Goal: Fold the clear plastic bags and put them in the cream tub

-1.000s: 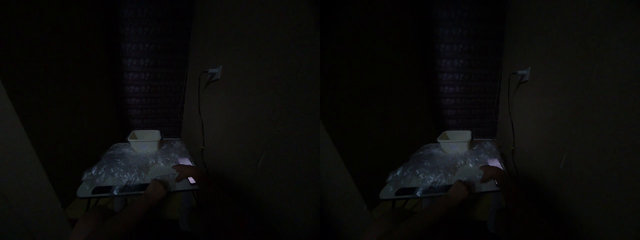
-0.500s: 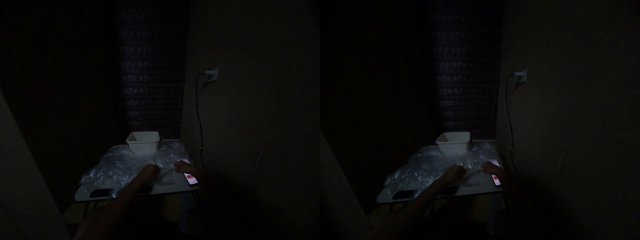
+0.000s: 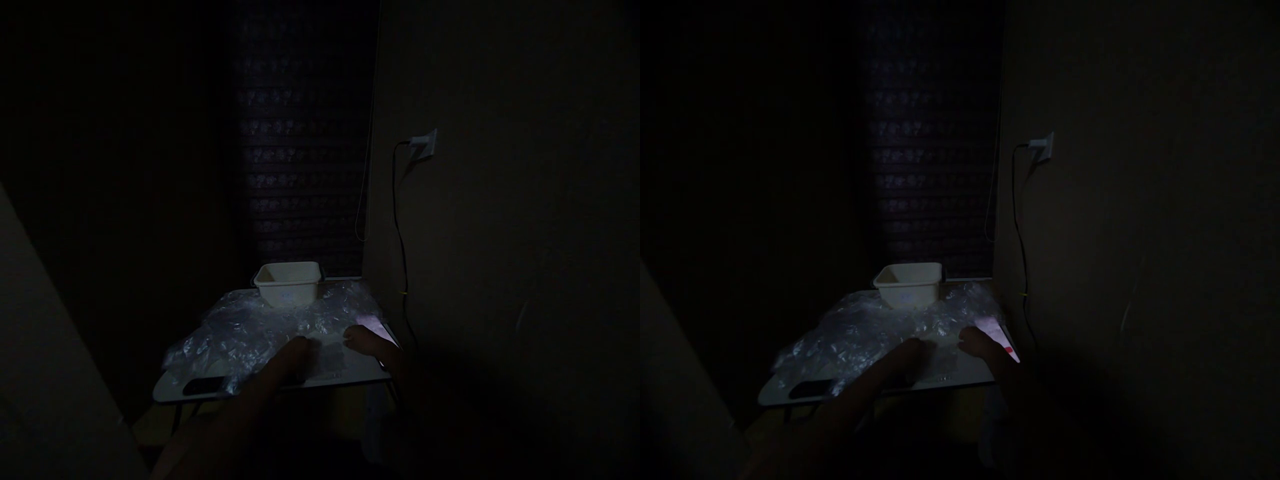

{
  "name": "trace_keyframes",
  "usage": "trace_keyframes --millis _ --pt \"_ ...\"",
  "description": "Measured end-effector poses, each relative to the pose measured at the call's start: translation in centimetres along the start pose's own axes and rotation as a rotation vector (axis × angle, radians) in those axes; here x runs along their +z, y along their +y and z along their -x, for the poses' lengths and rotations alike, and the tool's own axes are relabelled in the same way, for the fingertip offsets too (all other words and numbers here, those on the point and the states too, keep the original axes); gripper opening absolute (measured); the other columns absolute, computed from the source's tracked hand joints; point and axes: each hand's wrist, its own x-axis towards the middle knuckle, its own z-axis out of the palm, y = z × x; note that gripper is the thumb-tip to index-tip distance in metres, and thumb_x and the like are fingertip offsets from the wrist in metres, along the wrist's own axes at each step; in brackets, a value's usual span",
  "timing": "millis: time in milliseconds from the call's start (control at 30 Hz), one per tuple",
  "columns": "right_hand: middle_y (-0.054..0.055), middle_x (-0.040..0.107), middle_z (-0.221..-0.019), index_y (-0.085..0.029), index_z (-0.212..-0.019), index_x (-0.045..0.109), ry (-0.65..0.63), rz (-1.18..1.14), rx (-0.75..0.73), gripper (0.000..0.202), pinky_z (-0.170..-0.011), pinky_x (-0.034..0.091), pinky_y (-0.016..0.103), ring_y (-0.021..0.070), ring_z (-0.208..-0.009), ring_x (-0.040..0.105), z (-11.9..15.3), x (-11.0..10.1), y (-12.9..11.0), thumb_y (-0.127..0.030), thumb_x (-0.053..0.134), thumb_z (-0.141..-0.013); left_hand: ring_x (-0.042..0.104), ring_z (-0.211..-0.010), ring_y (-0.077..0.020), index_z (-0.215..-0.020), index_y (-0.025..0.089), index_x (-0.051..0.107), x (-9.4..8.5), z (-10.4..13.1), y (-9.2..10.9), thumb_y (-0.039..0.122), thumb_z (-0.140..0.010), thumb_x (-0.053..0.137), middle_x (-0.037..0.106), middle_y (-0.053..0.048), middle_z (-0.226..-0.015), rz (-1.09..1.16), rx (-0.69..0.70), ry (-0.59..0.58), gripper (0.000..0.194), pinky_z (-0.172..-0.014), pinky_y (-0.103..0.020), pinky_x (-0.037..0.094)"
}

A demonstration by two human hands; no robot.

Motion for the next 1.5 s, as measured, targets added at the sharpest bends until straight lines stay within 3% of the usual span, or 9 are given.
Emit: trace_keyframes --millis 200,467,667,833,933,1033,1167,1267,1500 --pt "0.01 0.054 -0.093 -0.014 -0.089 0.054 0.02 0.13 -0.017 0.029 -0.067 0.034 0.026 0.0191 -0.085 0.048 -0.1 1.4 -1.4 -0.019 0.049 -0.061 0.049 -0.079 -0.02 -0.083 0.014 0.053 1.4 -1.0 -0.7 0.015 -0.065 0.051 0.055 -0.007 -0.082 -0.157 -0.123 -0.071 0.018 -0.07 -0.031 0.035" --pt "0.013 0.057 -0.075 -0.01 -0.062 0.058 0.09 0.056 0.03 0.017 -0.063 0.034 0.027 0.0193 -0.073 0.052 -1.2 1.8 -1.5 -0.011 0.04 -0.063 0.048 -0.084 -0.0166 -0.099 0.015 0.044 1.7 -1.9 -1.4 0.027 -0.076 0.042 0.047 -0.004 -0.099 -0.068 -0.289 -0.171 0.026 -0.069 -0.034 0.041" --pt "0.005 0.056 -0.073 -0.014 -0.058 0.054 0.164 -0.225 -0.031 0.011 -0.068 0.034 0.025 0.0153 -0.076 0.049 -1.4 0.4 -1.3 -0.01 0.044 -0.059 0.048 -0.083 -0.0177 -0.098 0.014 0.045 1.0 -1.7 -0.7 0.029 -0.075 0.042 0.047 -0.004 -0.099 0.237 -0.344 -0.133 0.027 -0.068 -0.034 0.041" --pt "0.003 0.055 -0.074 -0.017 -0.071 0.052 0.212 -0.553 0.011 0.012 -0.066 0.037 0.027 0.0145 -0.074 0.05 -1.7 -0.7 -1.8 -0.022 0.045 -0.063 0.053 -0.067 -0.0154 -0.08 0.009 0.052 0.5 -1.3 0.6 0.021 -0.065 0.053 0.056 -0.003 -0.074 0.583 -0.317 0.028 0.019 -0.055 -0.025 0.041" --pt "0.003 0.055 -0.073 -0.018 -0.083 0.049 0.179 -0.738 0.077 0.026 -0.059 0.04 0.029 0.0143 -0.068 0.052 -1.1 -0.7 -2.4 -0.035 0.036 -0.069 0.053 -0.062 -0.0127 -0.08 0.01 0.05 -0.2 -1.2 1.4 0.014 -0.061 0.051 0.056 -0.002 -0.07 0.789 -0.268 0.146 0.02 -0.053 -0.022 0.04" --pt "0.003 0.056 -0.065 -0.017 -0.08 0.05 0.063 -0.894 0.099 0.036 -0.054 0.041 0.029 0.014 -0.059 0.054 -0.2 -0.4 -3.2 -0.046 0.032 -0.069 0.053 -0.063 -0.011 -0.085 0.012 0.047 -0.9 -1.1 2.2 0.011 -0.057 0.049 0.056 -0.002 -0.073 0.955 -0.221 0.225 0.028 -0.056 -0.022 0.041" --pt "0.001 0.057 -0.062 -0.016 -0.071 0.052 -0.099 -1.297 0.097 0.023 -0.058 0.041 0.028 0.0136 -0.061 0.054 0.2 0.0 -4.2 -0.036 0.053 -0.059 0.054 -0.065 -0.0115 -0.088 0.014 0.046 -1.6 -1.0 3.0 0.013 -0.053 0.052 0.056 -0.002 -0.076 1.097 -0.196 0.263 0.035 -0.058 -0.023 0.041" --pt "0.0 0.056 -0.059 -0.015 -0.066 0.052 -0.042 -1.4 0.12 0.02 -0.058 0.04 0.028 0.0131 -0.058 0.054 0.0 0.1 -4.4 -0.025 0.061 -0.051 0.054 -0.063 -0.0117 -0.08 0.012 0.051 -1.9 -1.0 3.1 0.022 -0.053 0.055 0.056 -0.003 -0.072 1.149 -0.197 0.256 0.029 -0.058 -0.023 0.041" --pt "-0.002 0.056 -0.059 -0.015 -0.065 0.052 0.04 -1.435 0.102 0.018 -0.059 0.04 0.027 0.0118 -0.059 0.054 0.0 -0.6 -4.3 -0.023 0.061 -0.051 0.053 -0.058 -0.012 -0.067 0.01 0.054 -2.2 -0.3 2.9 0.036 -0.053 0.057 0.055 -0.002 -0.06 1.17 -0.256 0.194 0.029 -0.052 -0.023 0.04"
